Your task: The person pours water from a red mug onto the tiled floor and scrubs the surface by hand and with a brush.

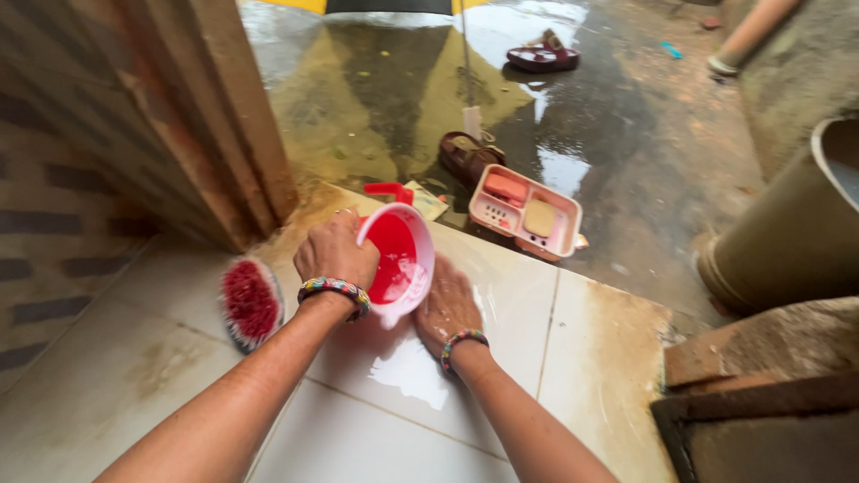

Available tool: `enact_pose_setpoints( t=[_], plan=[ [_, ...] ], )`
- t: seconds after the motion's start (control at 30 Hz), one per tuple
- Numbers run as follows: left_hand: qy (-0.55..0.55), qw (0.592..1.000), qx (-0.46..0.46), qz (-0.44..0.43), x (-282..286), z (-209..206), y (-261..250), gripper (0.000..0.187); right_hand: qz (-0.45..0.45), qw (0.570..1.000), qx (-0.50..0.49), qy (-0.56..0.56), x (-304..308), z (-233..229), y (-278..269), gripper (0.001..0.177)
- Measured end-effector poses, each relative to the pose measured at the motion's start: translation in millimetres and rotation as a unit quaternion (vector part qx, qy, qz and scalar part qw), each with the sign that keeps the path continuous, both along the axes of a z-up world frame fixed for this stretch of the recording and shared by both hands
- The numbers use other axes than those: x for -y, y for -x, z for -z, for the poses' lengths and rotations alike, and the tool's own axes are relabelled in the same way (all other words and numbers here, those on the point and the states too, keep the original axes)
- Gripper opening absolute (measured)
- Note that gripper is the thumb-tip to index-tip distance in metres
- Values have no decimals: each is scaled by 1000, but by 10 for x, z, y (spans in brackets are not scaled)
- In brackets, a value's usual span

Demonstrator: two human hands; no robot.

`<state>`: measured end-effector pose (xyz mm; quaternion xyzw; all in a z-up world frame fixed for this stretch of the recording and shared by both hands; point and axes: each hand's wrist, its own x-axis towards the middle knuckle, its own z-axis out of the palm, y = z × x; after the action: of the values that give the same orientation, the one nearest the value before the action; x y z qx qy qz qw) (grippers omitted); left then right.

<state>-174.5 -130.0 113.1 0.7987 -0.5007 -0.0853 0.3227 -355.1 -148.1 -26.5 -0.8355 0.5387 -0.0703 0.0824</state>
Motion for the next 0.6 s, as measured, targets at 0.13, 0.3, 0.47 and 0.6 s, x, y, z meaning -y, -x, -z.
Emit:
enact_pose_setpoints(
  t=[0.13, 0.3, 0.47, 0.6],
  plan=[
    [-7, 991, -117, -65, 185, 207, 17, 13, 126, 992, -20, -20, -191, 70, 326, 80],
    [-30, 953, -279, -113, 301, 677, -144, 13, 11, 992, -16, 121, -556, 228, 45, 73],
    [95, 818, -538, -177, 287, 1000, -384, 14, -8, 996, 82, -29, -193, 28, -314, 77],
    [98, 822, -528, -187, 248, 973, -478, 16, 28, 997, 51, 52, 444, 179, 37, 78]
  ],
)
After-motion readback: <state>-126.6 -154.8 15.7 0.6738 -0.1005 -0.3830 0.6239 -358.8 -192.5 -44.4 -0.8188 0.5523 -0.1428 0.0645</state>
